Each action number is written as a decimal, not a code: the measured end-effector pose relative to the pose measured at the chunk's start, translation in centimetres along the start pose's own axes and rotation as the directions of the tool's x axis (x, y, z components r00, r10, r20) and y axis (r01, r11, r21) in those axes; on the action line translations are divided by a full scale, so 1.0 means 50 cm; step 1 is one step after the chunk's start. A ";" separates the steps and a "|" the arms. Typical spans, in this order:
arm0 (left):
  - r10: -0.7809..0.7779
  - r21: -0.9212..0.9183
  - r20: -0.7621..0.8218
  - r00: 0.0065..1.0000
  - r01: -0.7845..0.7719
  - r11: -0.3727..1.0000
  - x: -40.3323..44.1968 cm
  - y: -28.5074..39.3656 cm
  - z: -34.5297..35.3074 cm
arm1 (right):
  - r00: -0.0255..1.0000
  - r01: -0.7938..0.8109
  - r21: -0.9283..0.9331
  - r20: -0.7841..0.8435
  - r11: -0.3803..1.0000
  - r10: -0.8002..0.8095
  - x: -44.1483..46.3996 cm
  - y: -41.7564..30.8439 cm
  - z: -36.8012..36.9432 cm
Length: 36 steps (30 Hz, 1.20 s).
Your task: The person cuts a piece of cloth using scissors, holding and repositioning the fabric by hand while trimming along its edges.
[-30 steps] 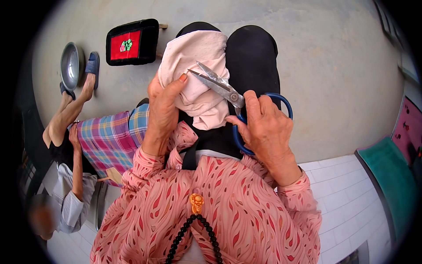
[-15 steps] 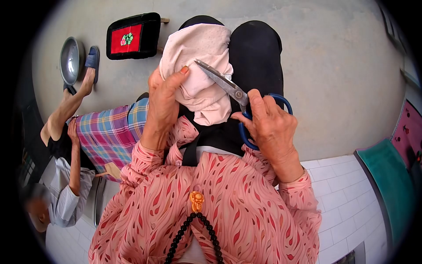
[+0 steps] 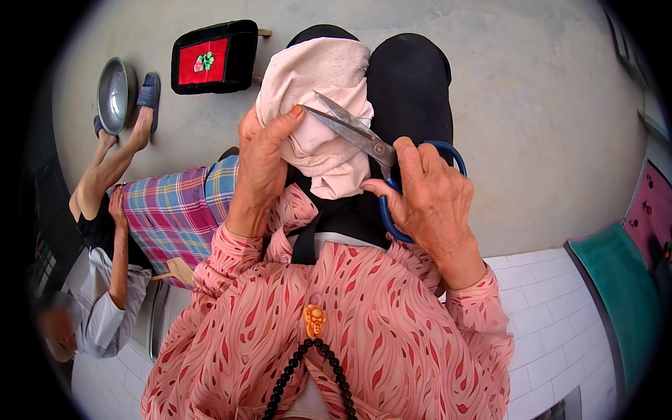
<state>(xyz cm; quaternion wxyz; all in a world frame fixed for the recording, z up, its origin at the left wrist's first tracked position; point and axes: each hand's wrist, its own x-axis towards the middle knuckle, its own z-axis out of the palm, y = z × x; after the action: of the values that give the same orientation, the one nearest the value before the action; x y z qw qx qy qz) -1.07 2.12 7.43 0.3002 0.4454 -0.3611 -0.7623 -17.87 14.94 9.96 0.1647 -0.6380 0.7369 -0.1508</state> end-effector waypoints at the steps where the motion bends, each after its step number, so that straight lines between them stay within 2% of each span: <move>1: 0.002 -0.003 0.001 1.000 -0.002 1.000 0.000 0.000 0.000 | 1.000 0.006 -0.010 -0.008 1.000 -0.006 0.001 0.001 0.000; 12: -0.013 0.001 0.002 1.000 0.013 1.000 0.002 -0.001 -0.002 | 1.000 0.007 -0.081 -0.001 0.997 -0.008 -0.003 0.008 0.001; 15: -0.010 -0.005 -0.003 1.000 0.010 1.000 0.003 -0.002 -0.002 | 1.000 -0.003 0.027 -0.031 1.000 0.003 -0.006 0.009 0.006; 18: -0.015 -0.030 -0.001 1.000 0.015 0.999 0.004 -0.004 -0.007 | 0.990 -0.111 0.251 -0.054 0.962 0.129 -0.010 0.008 0.005; 21: -0.049 -0.050 -0.013 0.999 0.049 0.998 0.003 0.005 -0.009 | 0.968 -0.234 0.345 -0.008 0.909 0.252 -0.010 0.013 -0.014; 25: -0.096 -0.064 0.010 0.995 0.097 0.993 0.003 0.001 -0.021 | 0.986 -0.150 0.216 -0.039 0.965 0.162 -0.011 0.012 -0.021; 28: -0.121 -0.104 0.009 0.993 0.121 0.987 0.000 0.008 -0.016 | 0.999 -0.027 0.069 -0.032 0.997 0.029 -0.019 0.010 -0.009; 36: -0.188 -0.174 -0.012 0.982 0.184 0.968 0.003 0.007 -0.022 | 1.000 0.017 -0.065 0.007 0.998 -0.017 -0.014 0.003 0.004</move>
<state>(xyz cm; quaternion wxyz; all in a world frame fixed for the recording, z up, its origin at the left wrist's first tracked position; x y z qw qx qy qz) -0.10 1.48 7.27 0.2698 0.4604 -0.2463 -0.8090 -17.85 15.67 9.75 0.1449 -0.6496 0.7355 -0.1263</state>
